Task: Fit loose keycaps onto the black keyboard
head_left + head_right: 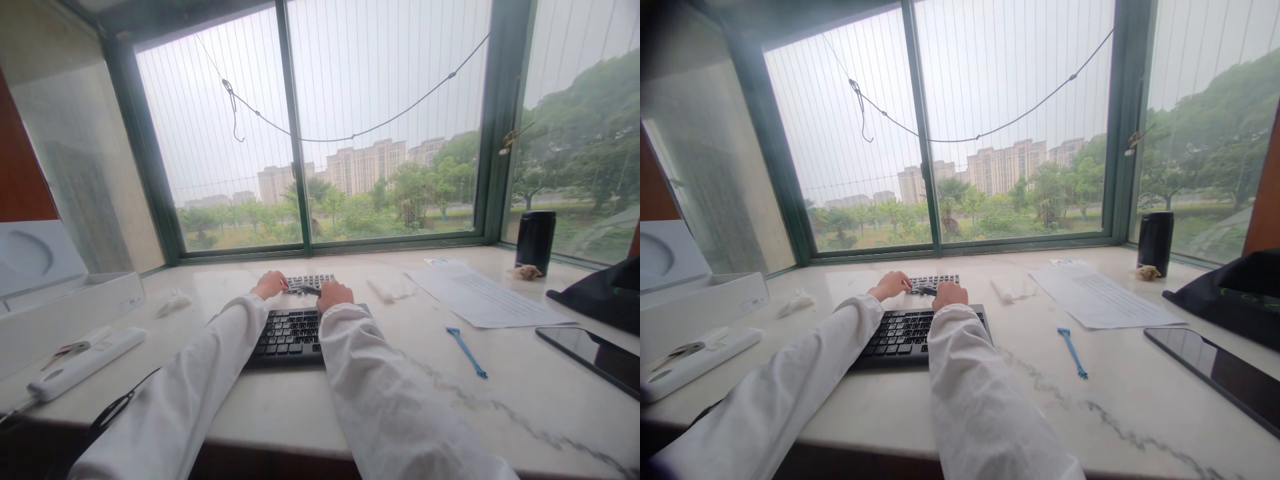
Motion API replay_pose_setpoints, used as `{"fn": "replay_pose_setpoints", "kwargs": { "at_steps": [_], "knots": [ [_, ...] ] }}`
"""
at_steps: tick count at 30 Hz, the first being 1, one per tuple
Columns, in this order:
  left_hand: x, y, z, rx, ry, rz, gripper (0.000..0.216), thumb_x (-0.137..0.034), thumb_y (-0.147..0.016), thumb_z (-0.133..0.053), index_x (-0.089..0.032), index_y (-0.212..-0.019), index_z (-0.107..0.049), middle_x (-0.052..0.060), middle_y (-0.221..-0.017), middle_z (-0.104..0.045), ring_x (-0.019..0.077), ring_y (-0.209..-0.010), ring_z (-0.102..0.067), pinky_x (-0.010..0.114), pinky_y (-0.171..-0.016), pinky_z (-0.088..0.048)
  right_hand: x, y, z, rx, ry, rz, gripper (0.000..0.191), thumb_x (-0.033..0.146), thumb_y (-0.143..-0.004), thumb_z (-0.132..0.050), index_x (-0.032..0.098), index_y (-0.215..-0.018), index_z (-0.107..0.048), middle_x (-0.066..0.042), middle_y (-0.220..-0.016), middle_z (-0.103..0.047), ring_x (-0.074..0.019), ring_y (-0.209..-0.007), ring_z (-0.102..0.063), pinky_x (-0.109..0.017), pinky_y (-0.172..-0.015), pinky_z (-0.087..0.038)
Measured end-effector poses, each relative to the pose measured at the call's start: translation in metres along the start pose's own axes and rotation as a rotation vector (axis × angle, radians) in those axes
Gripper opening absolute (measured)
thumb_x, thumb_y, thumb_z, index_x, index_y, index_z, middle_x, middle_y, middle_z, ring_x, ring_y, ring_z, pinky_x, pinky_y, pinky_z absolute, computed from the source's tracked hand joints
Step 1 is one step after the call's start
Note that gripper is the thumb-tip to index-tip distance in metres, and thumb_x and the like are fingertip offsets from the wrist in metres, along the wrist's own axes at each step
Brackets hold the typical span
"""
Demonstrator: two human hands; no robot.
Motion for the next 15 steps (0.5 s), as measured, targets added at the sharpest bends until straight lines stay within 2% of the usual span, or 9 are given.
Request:
{"fn": "replay_pose_setpoints", "kwargs": {
  "at_steps": [15],
  "knots": [
    [0.0019,-0.0005,-0.0018,-0.026,-0.037,0.084,0.021,-0.034,-0.067,-0.068,-0.024,-0.086,-0.073,0.006,-0.091,-0.07,0.0176,-0.083,-0.062,0.024,-0.075,-0.047,0.0025,-0.0003,0.0023,-0.053,-0.001,0.02,0.016,0.022,-0.074,-0.053,0.016,-0.084,-0.064,-0.012,-0.085,-0.066,-0.0225,-0.077,-0.062,-0.032,-0.065,-0.047]
  ]
}}
Point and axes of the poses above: each hand's wrist, its own y-axis away from the middle knuckle, its own z-axis out of the back of the hand, x = y × z, the point moved 8 cm from there along -y, towards the middle knuckle
